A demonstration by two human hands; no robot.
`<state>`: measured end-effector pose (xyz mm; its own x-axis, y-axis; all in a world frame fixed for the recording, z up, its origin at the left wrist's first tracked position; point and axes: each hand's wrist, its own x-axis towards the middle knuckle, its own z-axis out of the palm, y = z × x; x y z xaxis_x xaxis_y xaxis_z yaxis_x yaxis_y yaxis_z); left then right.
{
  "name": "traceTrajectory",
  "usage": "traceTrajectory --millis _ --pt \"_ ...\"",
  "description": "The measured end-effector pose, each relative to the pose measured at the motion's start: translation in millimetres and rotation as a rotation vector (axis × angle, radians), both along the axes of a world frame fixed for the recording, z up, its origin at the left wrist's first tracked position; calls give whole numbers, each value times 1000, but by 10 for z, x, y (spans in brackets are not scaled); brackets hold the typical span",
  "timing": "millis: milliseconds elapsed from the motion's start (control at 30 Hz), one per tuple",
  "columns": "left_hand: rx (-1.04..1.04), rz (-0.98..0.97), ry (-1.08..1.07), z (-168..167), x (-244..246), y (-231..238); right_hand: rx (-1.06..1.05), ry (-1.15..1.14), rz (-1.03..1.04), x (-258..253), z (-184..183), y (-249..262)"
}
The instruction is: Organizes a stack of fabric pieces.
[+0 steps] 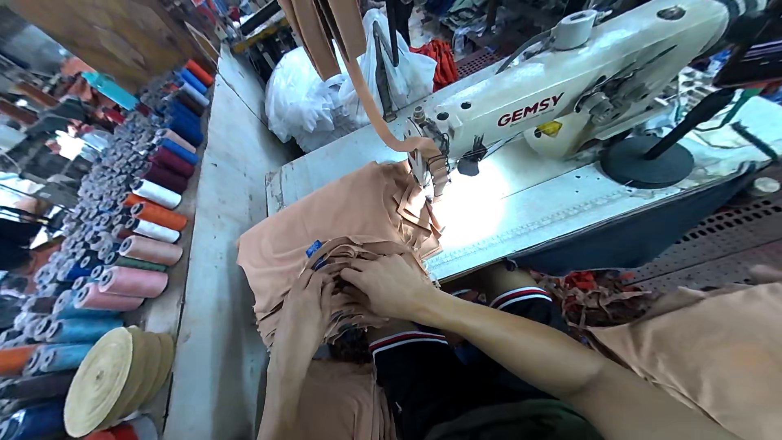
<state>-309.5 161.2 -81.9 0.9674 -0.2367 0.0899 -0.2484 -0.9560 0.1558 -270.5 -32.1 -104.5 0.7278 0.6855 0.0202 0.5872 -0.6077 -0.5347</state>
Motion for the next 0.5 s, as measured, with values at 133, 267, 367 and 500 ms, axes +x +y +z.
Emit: traceTrajectory --millis 133,267,367,500 --pt "-23 2 -30 -25 -34 38 63 -66 38 20 -108 96" --pt "-88 -29 -66 -16 -67 134 149 -108 -12 6 -205 7" --pt "-115 -38 -5 57 -130 93 225 -192 -120 11 -348 -114" --pt "-58 87 351 395 -132 -274 247 -215 -126 -34 -390 -220"
